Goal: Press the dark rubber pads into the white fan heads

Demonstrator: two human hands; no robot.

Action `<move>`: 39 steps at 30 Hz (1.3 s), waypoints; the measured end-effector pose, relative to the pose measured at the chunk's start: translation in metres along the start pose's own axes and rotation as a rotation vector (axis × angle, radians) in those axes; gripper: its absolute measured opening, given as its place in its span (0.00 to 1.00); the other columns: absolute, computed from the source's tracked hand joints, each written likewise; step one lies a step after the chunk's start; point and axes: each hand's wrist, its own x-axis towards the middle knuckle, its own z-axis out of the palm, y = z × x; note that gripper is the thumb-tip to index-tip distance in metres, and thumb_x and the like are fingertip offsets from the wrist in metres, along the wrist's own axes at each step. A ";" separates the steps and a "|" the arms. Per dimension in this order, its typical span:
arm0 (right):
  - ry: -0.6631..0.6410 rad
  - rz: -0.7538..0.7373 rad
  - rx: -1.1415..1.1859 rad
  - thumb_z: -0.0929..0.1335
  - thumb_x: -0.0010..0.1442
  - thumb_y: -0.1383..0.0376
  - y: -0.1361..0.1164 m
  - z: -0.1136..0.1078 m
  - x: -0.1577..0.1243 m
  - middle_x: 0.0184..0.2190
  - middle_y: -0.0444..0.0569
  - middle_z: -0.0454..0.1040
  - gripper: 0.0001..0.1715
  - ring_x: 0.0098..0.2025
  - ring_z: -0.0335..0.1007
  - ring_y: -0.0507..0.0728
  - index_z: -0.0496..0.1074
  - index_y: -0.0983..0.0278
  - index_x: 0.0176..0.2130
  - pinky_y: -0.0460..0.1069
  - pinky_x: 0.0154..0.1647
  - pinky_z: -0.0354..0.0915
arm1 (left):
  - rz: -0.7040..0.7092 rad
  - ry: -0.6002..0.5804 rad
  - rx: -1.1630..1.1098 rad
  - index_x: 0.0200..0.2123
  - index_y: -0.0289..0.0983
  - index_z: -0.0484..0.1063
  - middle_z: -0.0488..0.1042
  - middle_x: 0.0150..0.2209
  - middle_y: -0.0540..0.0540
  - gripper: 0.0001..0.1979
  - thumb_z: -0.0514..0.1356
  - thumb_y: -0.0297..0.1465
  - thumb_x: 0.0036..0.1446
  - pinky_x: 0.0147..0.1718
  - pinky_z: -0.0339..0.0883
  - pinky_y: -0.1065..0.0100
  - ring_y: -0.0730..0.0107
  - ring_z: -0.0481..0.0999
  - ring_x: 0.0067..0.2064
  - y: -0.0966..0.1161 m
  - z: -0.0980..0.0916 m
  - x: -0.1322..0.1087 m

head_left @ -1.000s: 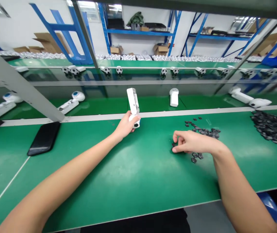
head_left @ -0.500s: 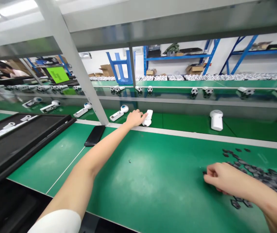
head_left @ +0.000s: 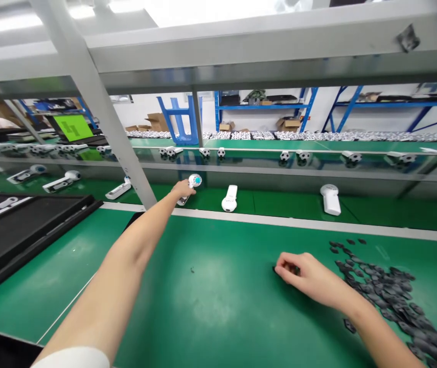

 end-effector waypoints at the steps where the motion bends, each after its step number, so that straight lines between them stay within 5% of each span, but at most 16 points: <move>1: 0.020 -0.008 0.005 0.63 0.72 0.52 -0.001 0.001 0.000 0.27 0.45 0.74 0.18 0.29 0.66 0.57 0.74 0.59 0.36 0.50 0.30 0.58 | -0.003 -0.019 -0.060 0.58 0.35 0.72 0.74 0.55 0.39 0.18 0.63 0.37 0.69 0.49 0.77 0.53 0.58 0.78 0.51 0.006 0.006 -0.001; 7: 0.113 -0.076 0.039 0.63 0.73 0.51 -0.004 0.008 0.003 0.27 0.45 0.75 0.19 0.29 0.67 0.57 0.75 0.58 0.37 0.51 0.31 0.60 | 0.124 -0.221 -0.528 0.57 0.37 0.63 0.75 0.31 0.48 0.24 0.49 0.50 0.73 0.23 0.71 0.69 0.70 0.75 0.24 0.048 0.064 -0.053; 12: 0.236 -0.119 0.082 0.65 0.72 0.52 -0.001 0.013 0.005 0.28 0.45 0.77 0.17 0.28 0.70 0.57 0.75 0.59 0.37 0.51 0.31 0.64 | 0.234 -0.490 -0.805 0.48 0.37 0.64 0.75 0.25 0.46 0.33 0.49 0.63 0.64 0.17 0.69 0.69 0.65 0.76 0.20 0.077 0.116 -0.151; 16: 0.461 -0.202 0.145 0.67 0.71 0.56 0.000 0.013 0.001 0.30 0.46 0.77 0.12 0.30 0.73 0.56 0.74 0.59 0.38 0.50 0.33 0.67 | 0.215 -0.659 -1.135 0.49 0.39 0.60 0.76 0.28 0.48 0.26 0.58 0.55 0.65 0.19 0.72 0.70 0.64 0.79 0.22 0.088 0.130 -0.201; 21: 0.504 -0.310 0.253 0.68 0.71 0.60 -0.010 0.020 -0.005 0.35 0.47 0.78 0.07 0.33 0.76 0.56 0.75 0.59 0.40 0.49 0.33 0.72 | 0.057 -0.713 -1.222 0.54 0.44 0.55 0.78 0.41 0.47 0.32 0.72 0.41 0.55 0.20 0.75 0.68 0.62 0.82 0.26 0.087 0.137 -0.211; 24: 0.512 -0.269 0.266 0.71 0.69 0.61 -0.017 0.030 0.001 0.33 0.46 0.80 0.06 0.32 0.78 0.55 0.77 0.59 0.38 0.48 0.34 0.74 | -0.099 -0.702 -1.118 0.58 0.43 0.56 0.74 0.31 0.53 0.31 0.65 0.49 0.60 0.13 0.68 0.72 0.68 0.75 0.18 0.082 0.147 -0.212; 27: 0.540 -0.157 0.314 0.73 0.66 0.60 -0.019 0.037 0.009 0.32 0.45 0.82 0.06 0.32 0.80 0.56 0.79 0.59 0.36 0.48 0.35 0.77 | -0.167 -0.661 -1.077 0.57 0.44 0.60 0.72 0.29 0.53 0.25 0.56 0.53 0.65 0.14 0.70 0.69 0.67 0.75 0.20 0.080 0.154 -0.214; 32: 0.483 -0.044 0.407 0.72 0.67 0.57 -0.019 0.039 0.015 0.32 0.46 0.82 0.10 0.30 0.80 0.56 0.78 0.61 0.37 0.48 0.33 0.78 | -0.155 -0.673 -1.027 0.50 0.45 0.57 0.73 0.31 0.54 0.22 0.63 0.48 0.64 0.22 0.76 0.66 0.67 0.77 0.25 0.079 0.154 -0.215; 36: 0.514 -0.015 0.305 0.73 0.66 0.59 -0.023 0.036 0.015 0.31 0.44 0.80 0.09 0.26 0.78 0.53 0.77 0.61 0.36 0.45 0.27 0.75 | -0.074 -0.705 -0.950 0.57 0.46 0.56 0.75 0.32 0.52 0.25 0.60 0.49 0.66 0.23 0.73 0.66 0.65 0.78 0.26 0.078 0.152 -0.212; 39: 0.544 -0.003 0.240 0.73 0.65 0.59 -0.022 0.035 0.014 0.30 0.43 0.80 0.09 0.24 0.77 0.52 0.75 0.61 0.34 0.45 0.25 0.72 | 0.025 -0.624 -0.860 0.62 0.43 0.61 0.76 0.36 0.48 0.30 0.65 0.47 0.62 0.29 0.74 0.66 0.65 0.78 0.30 0.077 0.152 -0.211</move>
